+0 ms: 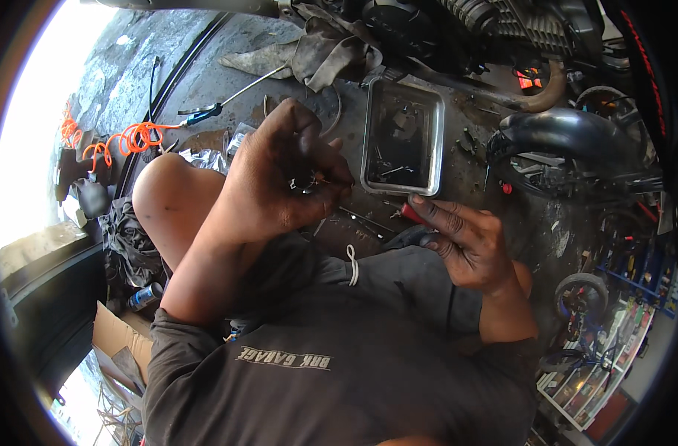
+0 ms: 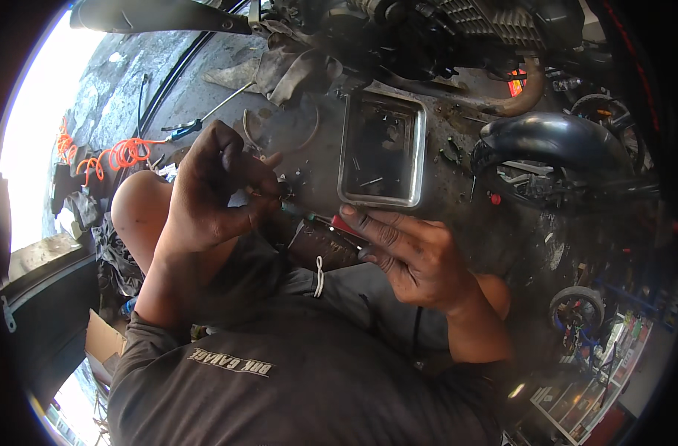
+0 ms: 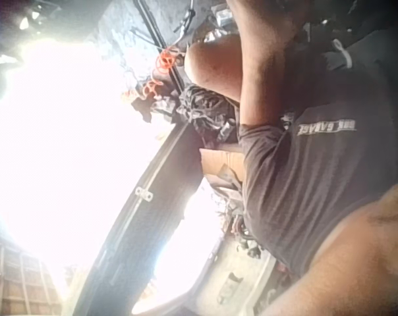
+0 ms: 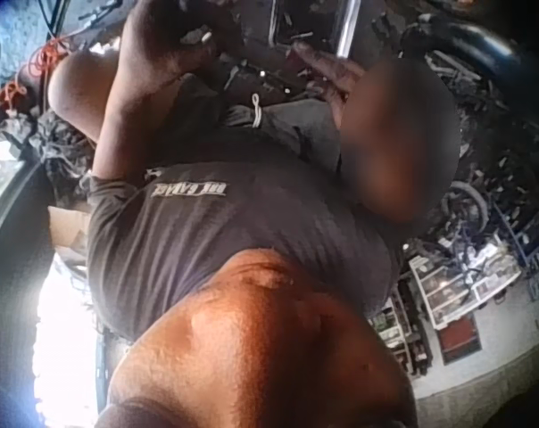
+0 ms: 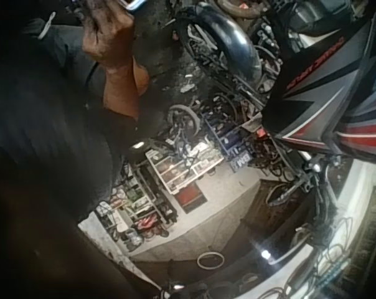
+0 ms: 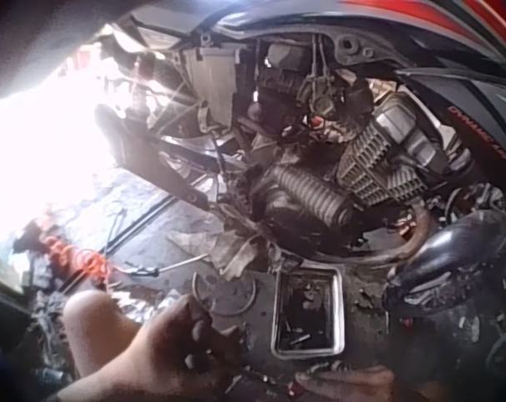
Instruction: The person assembles a motorcycle starter motor by hand, inserting internal components and wires into the housing, using a screwdriver to secure parts, and stripping a wire with a utility knife.
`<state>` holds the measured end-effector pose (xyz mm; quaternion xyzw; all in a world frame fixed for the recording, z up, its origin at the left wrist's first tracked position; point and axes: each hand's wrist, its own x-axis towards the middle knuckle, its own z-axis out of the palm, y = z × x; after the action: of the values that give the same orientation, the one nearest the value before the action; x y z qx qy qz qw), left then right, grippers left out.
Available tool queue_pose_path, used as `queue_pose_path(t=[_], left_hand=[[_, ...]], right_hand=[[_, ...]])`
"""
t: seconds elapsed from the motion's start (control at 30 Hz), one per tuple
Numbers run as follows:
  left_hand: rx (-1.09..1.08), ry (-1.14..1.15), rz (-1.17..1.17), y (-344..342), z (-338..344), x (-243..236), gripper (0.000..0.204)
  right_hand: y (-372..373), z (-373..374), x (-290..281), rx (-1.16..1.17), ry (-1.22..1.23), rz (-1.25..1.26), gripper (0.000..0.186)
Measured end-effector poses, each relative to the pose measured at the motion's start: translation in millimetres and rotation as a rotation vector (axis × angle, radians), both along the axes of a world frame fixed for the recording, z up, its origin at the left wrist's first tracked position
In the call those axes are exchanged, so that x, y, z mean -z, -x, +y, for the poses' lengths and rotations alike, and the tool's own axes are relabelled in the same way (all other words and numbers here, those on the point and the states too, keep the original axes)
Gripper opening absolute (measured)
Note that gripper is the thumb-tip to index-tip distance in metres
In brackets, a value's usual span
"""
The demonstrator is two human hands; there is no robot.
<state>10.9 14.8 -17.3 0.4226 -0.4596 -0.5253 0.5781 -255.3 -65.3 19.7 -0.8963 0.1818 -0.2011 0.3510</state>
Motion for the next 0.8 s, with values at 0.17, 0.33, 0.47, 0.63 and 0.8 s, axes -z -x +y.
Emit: queue_pose_path(t=[0.17,0.33,0.47,0.63,0.8], left_hand=[[-0.065,0.090,-0.154,3,-1,6,0.044],[-0.092,0.189,-0.245,2,-5,6,0.042],[-0.097,0.103,-0.259,1,-6,6,0.041],[-0.064,0.031,-0.271,-1,-4,12,0.040],[-0.062,-0.006,-0.168,2,-2,10,0.039]], right_hand=[[12,0,-6,0.035,-0.635,0.119,0.046],[15,0,1,0.087,-1.339,0.022,0.045],[12,2,9,0.089,-1.309,0.022,0.045],[2,-4,4,0.002,0.273,0.133,0.048],[3,-7,-11,-0.065,0.528,0.263,0.052]])
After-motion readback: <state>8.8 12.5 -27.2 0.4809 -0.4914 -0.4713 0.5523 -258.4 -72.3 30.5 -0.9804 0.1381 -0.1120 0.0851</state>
